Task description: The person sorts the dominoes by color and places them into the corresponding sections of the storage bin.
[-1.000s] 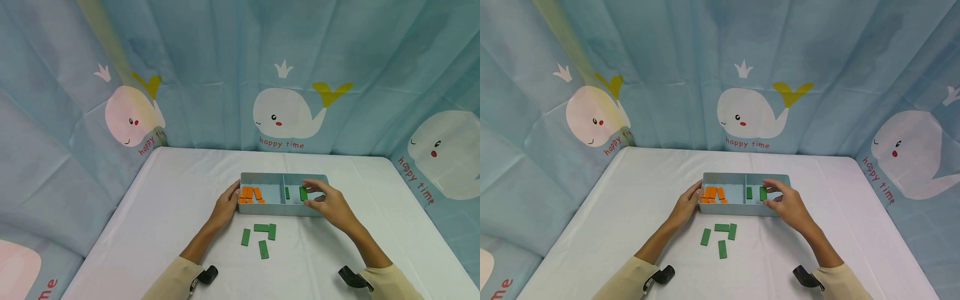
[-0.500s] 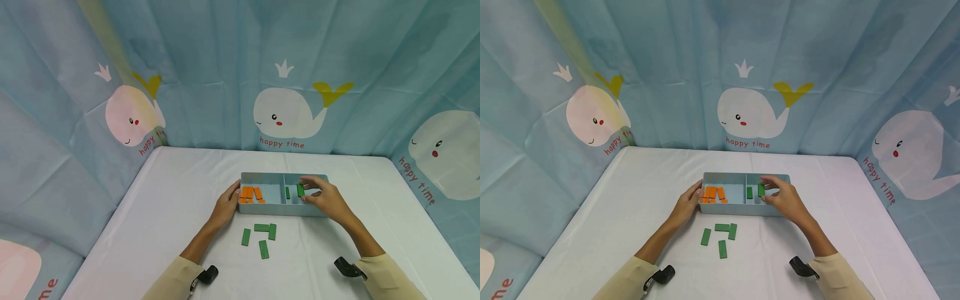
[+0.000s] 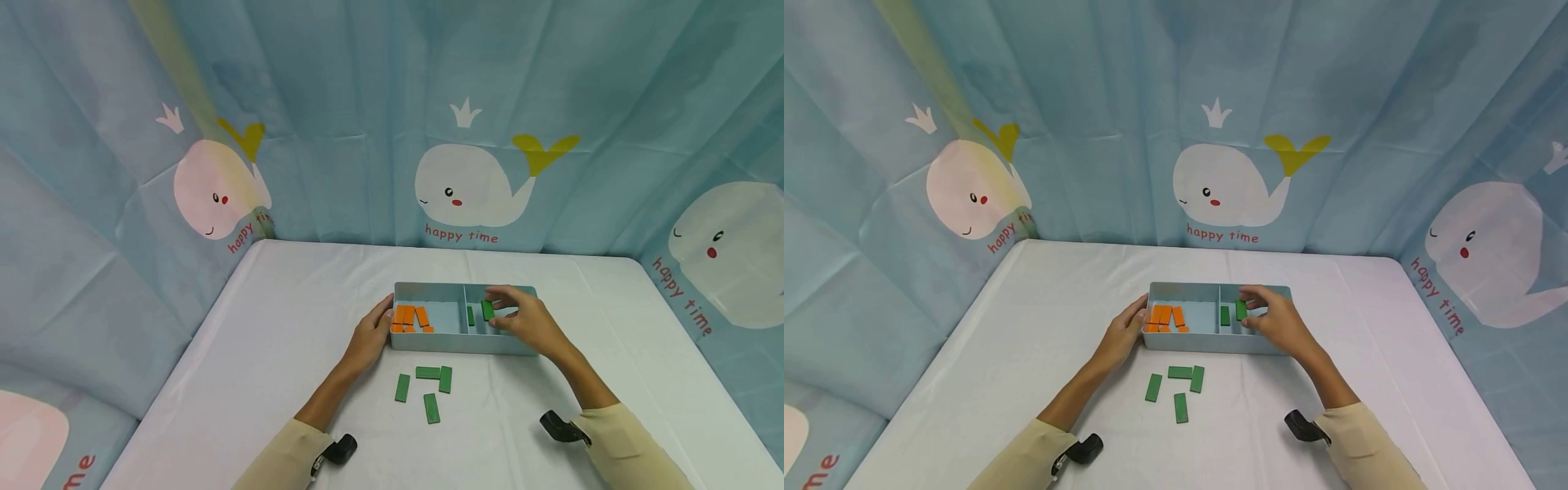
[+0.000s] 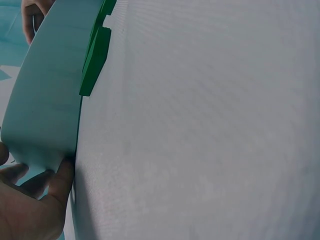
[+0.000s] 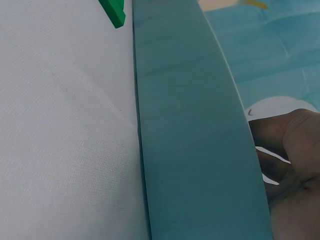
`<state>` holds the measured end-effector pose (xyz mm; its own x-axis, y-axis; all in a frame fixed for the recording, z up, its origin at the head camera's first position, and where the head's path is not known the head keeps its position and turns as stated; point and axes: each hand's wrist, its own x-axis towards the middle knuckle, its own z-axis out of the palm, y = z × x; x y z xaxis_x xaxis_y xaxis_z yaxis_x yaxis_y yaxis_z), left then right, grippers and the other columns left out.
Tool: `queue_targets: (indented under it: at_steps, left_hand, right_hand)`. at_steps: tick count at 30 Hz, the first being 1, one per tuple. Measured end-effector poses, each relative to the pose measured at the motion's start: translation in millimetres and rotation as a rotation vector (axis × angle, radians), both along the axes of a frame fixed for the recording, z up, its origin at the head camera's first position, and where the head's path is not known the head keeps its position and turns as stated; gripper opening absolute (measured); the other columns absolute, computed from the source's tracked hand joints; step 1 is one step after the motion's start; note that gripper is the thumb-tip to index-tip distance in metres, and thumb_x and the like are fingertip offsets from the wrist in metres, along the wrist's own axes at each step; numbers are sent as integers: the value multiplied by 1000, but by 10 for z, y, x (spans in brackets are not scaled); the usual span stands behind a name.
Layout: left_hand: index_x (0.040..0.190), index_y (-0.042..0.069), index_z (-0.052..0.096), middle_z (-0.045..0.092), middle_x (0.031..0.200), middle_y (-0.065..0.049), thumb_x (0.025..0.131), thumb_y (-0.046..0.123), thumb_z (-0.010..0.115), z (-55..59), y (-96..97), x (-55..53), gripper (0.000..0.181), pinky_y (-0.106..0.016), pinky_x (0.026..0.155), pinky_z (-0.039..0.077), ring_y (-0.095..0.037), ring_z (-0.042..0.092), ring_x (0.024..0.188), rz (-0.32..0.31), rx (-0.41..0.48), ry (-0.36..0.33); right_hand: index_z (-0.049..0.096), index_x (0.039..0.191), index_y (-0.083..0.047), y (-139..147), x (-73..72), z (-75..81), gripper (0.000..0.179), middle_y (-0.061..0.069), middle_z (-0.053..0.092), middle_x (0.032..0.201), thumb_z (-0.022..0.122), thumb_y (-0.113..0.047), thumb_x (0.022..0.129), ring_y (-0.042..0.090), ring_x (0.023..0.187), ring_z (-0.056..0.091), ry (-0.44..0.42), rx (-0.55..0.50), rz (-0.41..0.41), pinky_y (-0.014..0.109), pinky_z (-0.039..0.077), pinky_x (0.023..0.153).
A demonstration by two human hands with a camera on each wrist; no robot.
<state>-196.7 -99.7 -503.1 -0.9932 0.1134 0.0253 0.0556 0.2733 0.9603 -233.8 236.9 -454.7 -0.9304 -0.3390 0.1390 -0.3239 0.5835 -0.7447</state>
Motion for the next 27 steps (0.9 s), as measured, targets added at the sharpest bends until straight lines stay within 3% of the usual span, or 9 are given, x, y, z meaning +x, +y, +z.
queue_targets:
  at_steps: [17,27]
  left_hand:
    - [168,16,34,37,171,-6,116,37,42,-15,-11,-19,56,-55,131,24,-30,30,160,10,-14,5]
    - [167,16,36,38,171,-5,116,38,44,-40,-5,-24,56,-55,131,24,-30,29,160,1,19,-2]
  right_hand:
    - [57,149,-2,-43,-122,15,62,17,70,136,81,0,92,39,122,66,-82,64,5,47,63,88]
    - [58,148,1,-91,-207,-32,63,20,69,135,82,2,89,39,118,67,-122,85,31,46,63,90]
